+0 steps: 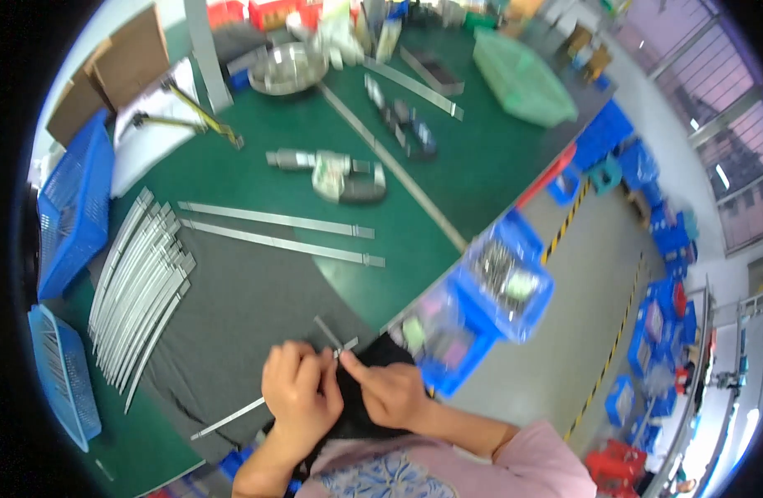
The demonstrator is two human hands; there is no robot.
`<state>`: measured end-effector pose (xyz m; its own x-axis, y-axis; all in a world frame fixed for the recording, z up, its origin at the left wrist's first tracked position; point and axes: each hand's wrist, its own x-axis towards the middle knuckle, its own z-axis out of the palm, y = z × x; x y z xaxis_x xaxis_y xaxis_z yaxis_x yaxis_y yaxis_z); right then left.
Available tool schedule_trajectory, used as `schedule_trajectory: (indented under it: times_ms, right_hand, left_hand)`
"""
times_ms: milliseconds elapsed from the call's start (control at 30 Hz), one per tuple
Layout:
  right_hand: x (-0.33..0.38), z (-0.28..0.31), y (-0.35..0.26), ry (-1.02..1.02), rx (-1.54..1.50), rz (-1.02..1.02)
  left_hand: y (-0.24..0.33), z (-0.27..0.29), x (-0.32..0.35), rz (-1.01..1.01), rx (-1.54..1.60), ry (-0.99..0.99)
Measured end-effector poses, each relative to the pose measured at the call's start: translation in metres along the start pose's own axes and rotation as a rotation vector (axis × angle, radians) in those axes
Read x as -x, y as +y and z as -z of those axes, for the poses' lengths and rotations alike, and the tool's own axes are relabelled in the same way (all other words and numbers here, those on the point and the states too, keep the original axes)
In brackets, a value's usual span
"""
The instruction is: Using a small metal file to smooth or refine the fitting at the end of a metal rod on a workbench.
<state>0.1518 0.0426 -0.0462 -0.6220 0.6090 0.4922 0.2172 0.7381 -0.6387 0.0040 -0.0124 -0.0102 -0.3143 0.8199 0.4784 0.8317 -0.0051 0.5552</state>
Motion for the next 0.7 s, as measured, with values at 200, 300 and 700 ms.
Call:
schedule_trajectory:
  times_ms: [200,300,700]
  right_hand:
    - [0.019,0.013,-0.007,-0.019,0.071,-0.011]
    - [-0.003,0.012,-0.008,-0.049,0.074,-0.067]
    - [-0.016,0.019,-0.014,-0.054,0.043,-0.084]
  left_hand:
    - [0.002,-0.004,0.007,-0.022,0.022,0.059]
    - [0.006,-0.007,0.006,-0.025,0.026,0.063]
    - [0.004,-0.010,0.003,-0.031,0.009,0.081]
